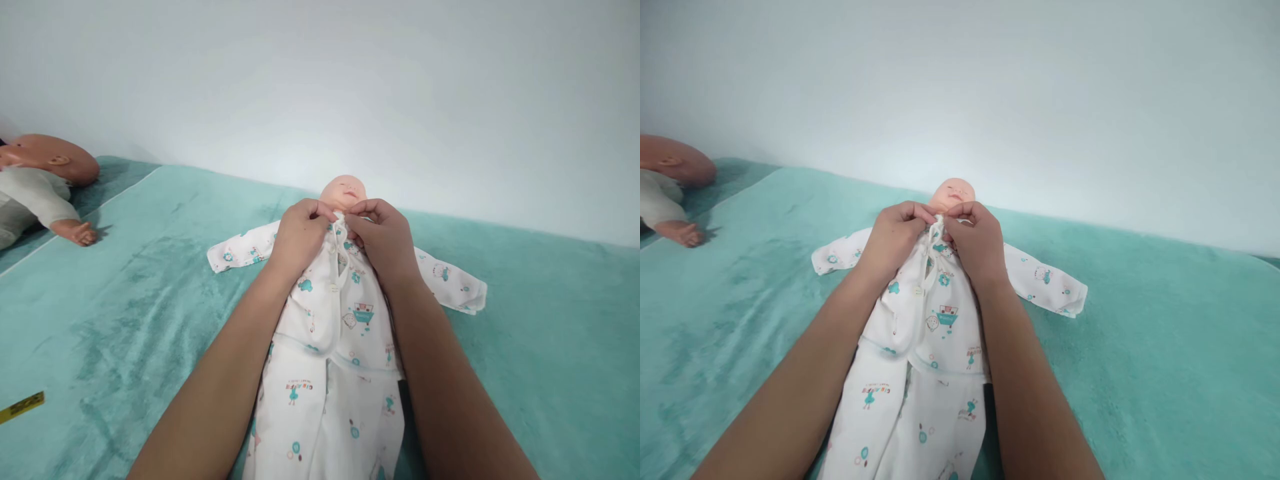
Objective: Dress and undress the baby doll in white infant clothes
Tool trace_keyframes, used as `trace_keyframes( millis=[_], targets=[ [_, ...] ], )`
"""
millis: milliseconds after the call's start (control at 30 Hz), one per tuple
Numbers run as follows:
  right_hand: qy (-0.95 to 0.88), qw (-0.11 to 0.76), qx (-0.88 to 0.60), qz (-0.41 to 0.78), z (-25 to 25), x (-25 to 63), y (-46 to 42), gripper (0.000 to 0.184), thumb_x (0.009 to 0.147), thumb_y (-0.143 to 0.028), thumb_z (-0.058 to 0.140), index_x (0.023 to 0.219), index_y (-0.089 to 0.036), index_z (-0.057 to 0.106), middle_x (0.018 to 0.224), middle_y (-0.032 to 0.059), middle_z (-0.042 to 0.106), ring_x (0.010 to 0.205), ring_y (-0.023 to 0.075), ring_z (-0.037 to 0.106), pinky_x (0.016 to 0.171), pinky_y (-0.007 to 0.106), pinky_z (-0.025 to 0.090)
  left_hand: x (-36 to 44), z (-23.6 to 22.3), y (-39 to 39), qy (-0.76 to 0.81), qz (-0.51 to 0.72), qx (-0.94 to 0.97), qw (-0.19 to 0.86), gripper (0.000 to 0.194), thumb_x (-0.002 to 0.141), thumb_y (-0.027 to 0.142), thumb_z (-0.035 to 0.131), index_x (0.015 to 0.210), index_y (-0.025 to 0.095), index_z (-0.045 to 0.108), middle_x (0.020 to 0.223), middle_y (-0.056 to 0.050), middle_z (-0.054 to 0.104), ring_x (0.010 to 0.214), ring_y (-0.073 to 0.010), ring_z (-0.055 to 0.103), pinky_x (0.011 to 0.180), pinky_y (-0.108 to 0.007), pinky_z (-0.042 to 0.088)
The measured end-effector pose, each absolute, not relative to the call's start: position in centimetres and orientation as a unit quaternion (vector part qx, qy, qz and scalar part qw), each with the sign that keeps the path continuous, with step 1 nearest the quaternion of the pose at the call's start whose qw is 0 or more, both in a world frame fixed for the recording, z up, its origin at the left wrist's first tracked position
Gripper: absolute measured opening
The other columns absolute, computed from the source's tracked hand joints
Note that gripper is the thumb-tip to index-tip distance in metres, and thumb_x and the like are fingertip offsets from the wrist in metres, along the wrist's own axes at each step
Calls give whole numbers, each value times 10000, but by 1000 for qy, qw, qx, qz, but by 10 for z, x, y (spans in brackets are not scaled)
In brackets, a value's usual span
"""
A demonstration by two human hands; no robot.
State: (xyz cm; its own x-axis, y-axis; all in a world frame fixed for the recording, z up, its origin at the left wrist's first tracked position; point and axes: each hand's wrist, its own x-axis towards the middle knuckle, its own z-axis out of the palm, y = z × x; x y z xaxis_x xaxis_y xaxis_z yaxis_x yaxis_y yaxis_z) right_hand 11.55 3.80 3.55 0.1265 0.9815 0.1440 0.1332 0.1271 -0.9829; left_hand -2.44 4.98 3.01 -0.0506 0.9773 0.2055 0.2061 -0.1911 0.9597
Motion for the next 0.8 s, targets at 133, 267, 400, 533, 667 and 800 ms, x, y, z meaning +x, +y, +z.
trace_keyframes(
  millis=[133,267,400,533,667,800],
  targets=[
    [-530,532,-529,396,36,115,38,116,697,-213,648,808,-203,615,606,-40,593,510,94,523,496,225,418,-24,30,50,515,511,580,371,158,720,130,541,691,200,679,921,-28,716,882,-183,628,868,-326,457],
    [-513,546,-526,402,35,115,39,127,691,-212,662,807,-198,611,667,-34,618,505,76,513,484,212,396,-24,30,49,509,514,578,378,155,742,161,557,789,204,698,818,-17,699,781,-167,614,779,-304,463],
    [-489,556,-530,412,33,115,40,119,732,-258,645,828,-208,595,644,-34,614,511,85,512,473,208,367,-24,31,49,494,524,582,377,143,738,152,561,770,203,691,823,-9,698,781,-157,608,800,-299,464],
    [-498,558,-539,387,35,113,36,127,798,-328,603,768,-216,552,587,-43,564,508,96,475,499,232,361,-24,34,47,496,544,567,368,138,726,142,554,762,200,674,802,-5,685,768,-153,596,785,-294,465],
    [-568,509,-570,307,44,107,19,261,821,-394,604,672,-213,489,583,-48,503,546,104,441,560,259,365,-25,37,30,501,548,570,351,141,742,159,539,788,196,667,793,-2,677,764,-146,593,758,-275,455],
    [-632,413,-596,273,49,104,-5,282,801,-483,616,748,-221,524,701,-31,573,628,131,489,602,274,373,-31,35,3,515,520,589,342,177,774,166,510,823,192,678,808,2,680,769,-141,585,747,-267,445]
  ],
)
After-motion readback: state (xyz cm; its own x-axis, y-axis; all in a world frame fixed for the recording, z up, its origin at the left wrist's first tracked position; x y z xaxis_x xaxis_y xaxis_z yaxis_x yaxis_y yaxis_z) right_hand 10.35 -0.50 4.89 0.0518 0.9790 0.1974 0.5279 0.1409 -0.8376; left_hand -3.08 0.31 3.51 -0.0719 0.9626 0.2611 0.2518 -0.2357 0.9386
